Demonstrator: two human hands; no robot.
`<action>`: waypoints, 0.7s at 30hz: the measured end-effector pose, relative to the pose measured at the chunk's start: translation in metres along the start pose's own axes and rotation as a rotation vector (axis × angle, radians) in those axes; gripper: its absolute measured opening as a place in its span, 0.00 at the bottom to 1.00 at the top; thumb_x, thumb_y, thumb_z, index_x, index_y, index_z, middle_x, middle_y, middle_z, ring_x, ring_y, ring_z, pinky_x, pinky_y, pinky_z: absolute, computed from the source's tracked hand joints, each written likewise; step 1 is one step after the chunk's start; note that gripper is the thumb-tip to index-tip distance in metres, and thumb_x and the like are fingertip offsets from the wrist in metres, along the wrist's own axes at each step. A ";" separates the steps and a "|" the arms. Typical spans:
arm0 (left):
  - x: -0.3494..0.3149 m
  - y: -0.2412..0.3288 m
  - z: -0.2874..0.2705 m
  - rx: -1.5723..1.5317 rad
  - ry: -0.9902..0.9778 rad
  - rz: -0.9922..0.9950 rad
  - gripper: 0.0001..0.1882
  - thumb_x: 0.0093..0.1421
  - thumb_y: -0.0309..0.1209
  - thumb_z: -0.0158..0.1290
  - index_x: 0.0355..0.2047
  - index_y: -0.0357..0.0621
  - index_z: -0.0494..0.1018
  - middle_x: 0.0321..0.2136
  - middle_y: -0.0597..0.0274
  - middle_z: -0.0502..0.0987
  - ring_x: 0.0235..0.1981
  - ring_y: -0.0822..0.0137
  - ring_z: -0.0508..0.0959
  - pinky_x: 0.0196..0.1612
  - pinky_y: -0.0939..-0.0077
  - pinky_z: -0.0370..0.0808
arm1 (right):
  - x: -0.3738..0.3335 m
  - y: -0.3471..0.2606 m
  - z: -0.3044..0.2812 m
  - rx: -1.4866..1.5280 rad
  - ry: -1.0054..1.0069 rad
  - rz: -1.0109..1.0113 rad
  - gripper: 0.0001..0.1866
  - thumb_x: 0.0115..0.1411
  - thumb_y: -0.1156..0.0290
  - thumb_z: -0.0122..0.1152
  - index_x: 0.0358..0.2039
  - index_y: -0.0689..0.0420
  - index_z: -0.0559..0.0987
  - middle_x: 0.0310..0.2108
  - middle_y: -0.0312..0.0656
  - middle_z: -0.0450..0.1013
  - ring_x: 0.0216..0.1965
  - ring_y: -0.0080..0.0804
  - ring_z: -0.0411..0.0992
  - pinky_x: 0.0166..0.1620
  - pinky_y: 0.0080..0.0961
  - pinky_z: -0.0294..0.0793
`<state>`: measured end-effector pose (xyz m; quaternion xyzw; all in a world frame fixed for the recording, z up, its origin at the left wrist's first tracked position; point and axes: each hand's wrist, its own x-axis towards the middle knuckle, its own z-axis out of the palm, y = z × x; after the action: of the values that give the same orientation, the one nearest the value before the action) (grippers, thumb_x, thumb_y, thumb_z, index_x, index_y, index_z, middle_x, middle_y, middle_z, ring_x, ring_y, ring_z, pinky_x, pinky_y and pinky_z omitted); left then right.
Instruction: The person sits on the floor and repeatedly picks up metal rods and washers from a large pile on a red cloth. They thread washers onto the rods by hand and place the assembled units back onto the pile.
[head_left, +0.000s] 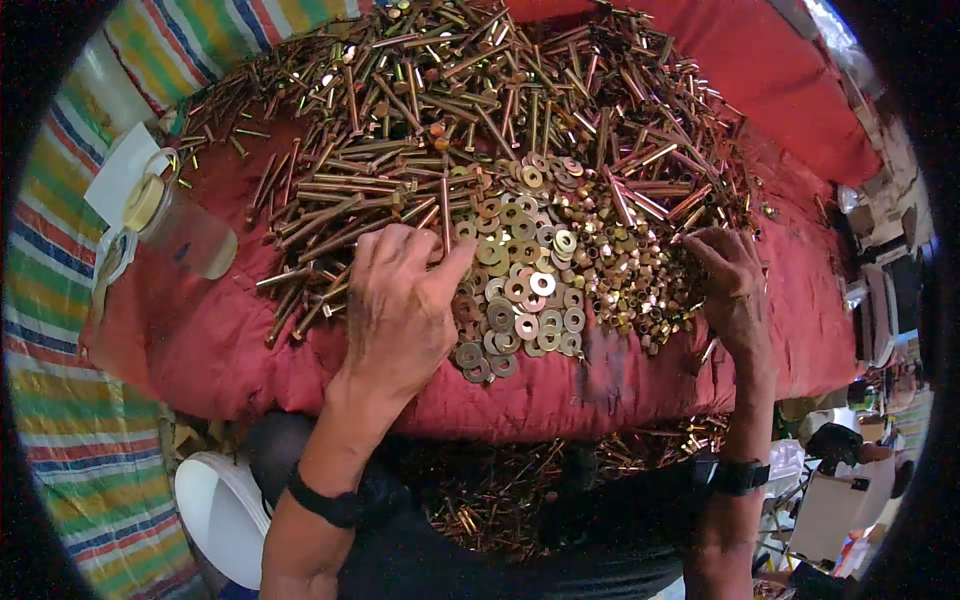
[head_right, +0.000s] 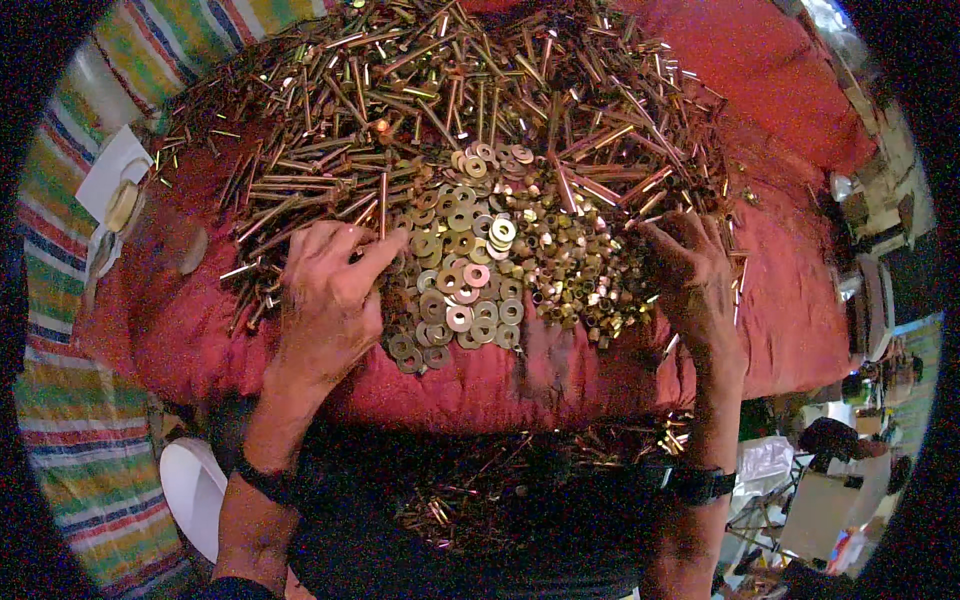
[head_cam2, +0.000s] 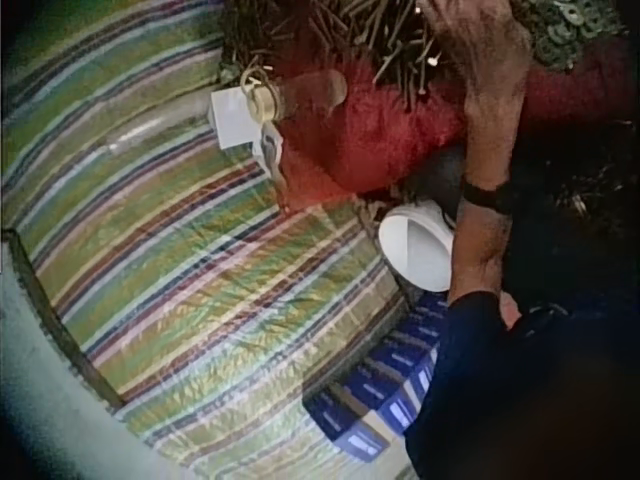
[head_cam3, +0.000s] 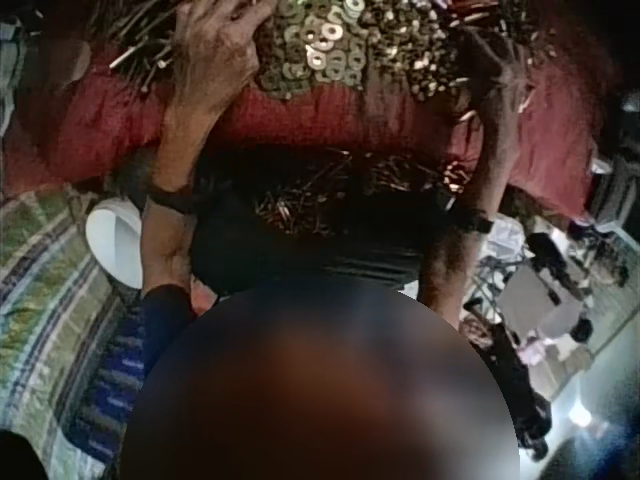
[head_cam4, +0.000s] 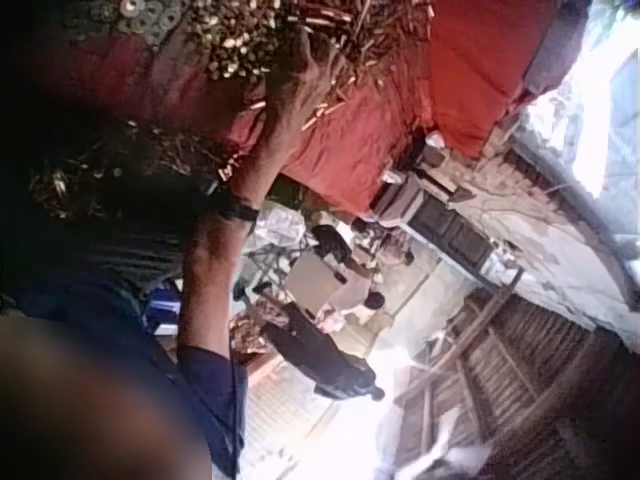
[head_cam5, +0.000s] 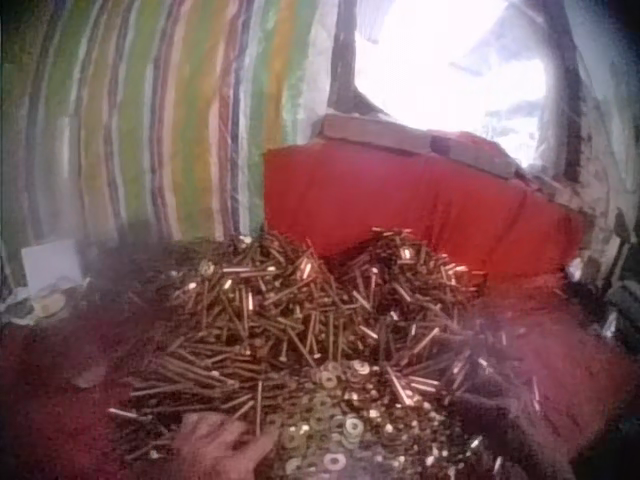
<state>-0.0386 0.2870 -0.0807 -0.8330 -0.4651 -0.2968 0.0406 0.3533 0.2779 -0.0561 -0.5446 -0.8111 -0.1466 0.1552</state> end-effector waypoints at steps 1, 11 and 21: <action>0.000 -0.001 -0.001 0.014 -0.011 0.002 0.22 0.48 0.22 0.58 0.45 0.44 0.83 0.37 0.55 0.77 0.44 0.50 0.75 0.51 0.55 0.71 | 0.001 0.000 0.000 0.036 0.012 -0.008 0.24 0.50 0.79 0.68 0.50 0.54 0.85 0.48 0.43 0.79 0.48 0.47 0.75 0.50 0.39 0.77; 0.016 0.004 0.028 0.095 0.201 -0.041 0.12 0.48 0.34 0.69 0.26 0.46 0.76 0.30 0.60 0.75 0.36 0.54 0.74 0.42 0.56 0.68 | 0.005 -0.055 -0.011 0.519 0.196 0.332 0.09 0.65 0.77 0.64 0.45 0.61 0.81 0.39 0.44 0.80 0.40 0.38 0.77 0.47 0.32 0.76; 0.013 0.006 0.011 -0.102 0.211 -0.219 0.07 0.49 0.26 0.60 0.29 0.43 0.74 0.27 0.54 0.75 0.32 0.49 0.78 0.36 0.53 0.74 | -0.006 -0.132 0.013 0.594 -0.049 0.148 0.16 0.63 0.69 0.68 0.51 0.56 0.82 0.41 0.49 0.82 0.33 0.50 0.82 0.36 0.38 0.83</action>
<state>-0.0241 0.2972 -0.0812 -0.7425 -0.5304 -0.4088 0.0143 0.2314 0.2299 -0.0795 -0.5362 -0.7802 0.1217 0.2982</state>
